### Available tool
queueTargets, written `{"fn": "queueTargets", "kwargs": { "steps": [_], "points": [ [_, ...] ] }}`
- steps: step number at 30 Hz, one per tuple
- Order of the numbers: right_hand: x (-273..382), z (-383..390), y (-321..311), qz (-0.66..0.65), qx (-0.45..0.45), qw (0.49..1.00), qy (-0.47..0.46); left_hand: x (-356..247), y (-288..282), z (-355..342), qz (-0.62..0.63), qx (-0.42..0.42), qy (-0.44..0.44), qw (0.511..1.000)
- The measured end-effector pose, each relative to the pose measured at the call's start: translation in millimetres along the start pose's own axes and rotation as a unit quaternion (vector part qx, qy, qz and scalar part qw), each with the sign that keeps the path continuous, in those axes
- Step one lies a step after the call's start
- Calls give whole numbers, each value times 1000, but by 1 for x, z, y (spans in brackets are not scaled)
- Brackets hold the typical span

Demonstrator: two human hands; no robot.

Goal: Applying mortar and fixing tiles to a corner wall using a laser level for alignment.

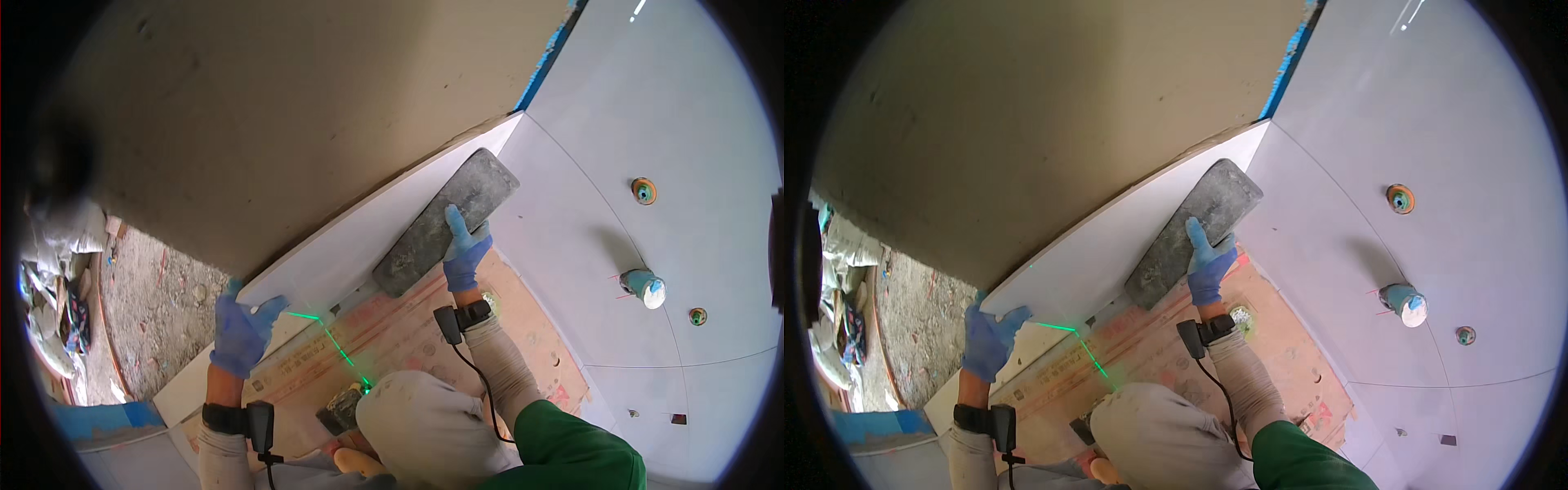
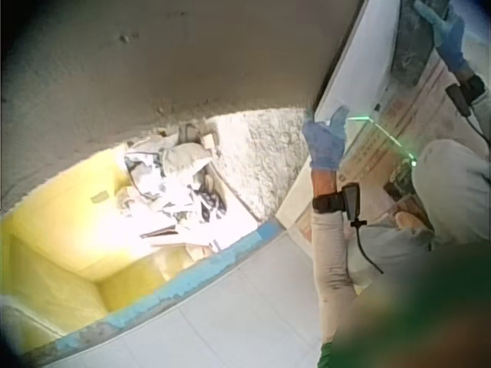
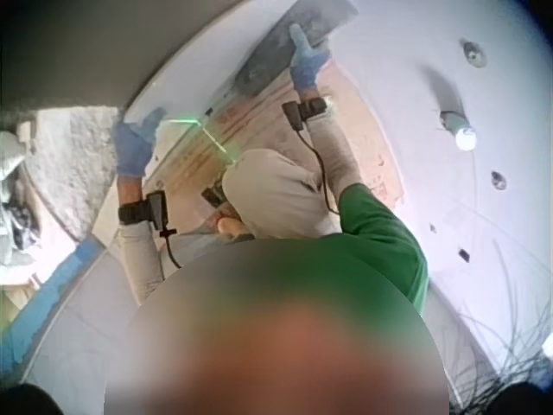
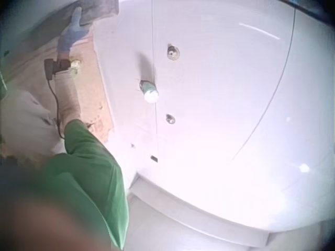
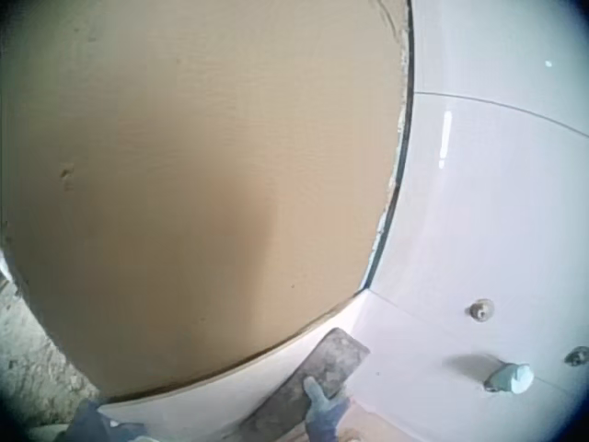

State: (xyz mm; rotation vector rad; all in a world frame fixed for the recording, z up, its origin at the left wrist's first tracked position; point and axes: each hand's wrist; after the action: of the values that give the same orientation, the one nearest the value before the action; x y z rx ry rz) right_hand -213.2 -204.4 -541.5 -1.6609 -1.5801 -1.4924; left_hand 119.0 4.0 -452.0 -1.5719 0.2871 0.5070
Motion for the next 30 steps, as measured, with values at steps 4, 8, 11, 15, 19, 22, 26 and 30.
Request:
{"fn": "queueTargets", "kwargs": {
  "steps": [4,8,11,15,19,22,26,30],
  "points": [
    [16,-24,-16,2,-79,997,9,-53,-12,-12,366,-10,-194,910],
    [18,-41,0,-92,-76,993,-7,-54,-13,-17,350,-34,-179,919],
    [6,-54,-5,6,-75,997,-2,-58,-16,-15,316,-29,-214,924],
    [13,-51,-4,-22,-63,996,52,-61,-18,-15,268,-30,-196,943],
    [24,-62,-15,-46,-100,993,37,-44,-3,-12,214,-105,-102,966],
    [22,-79,-2,-2,-97,995,-32,-48,-12,-13,204,-20,-158,966],
    [23,-79,1,36,-112,993,15,-67,-15,-18,297,1,-205,933],
    [13,-80,-4,-6,-112,994,5,-73,-2,-23,402,-78,-216,886]
  ]
}}
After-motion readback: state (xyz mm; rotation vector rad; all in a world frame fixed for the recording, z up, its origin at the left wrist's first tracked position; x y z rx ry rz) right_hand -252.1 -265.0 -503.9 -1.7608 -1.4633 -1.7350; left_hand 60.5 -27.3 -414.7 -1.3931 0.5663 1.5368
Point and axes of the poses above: each hand's wrist, its own z-axis away from the middle knuckle, its own y-axis out of the palm, x = y × z, and after that the axes turned 10 degrees about -y, right-handed
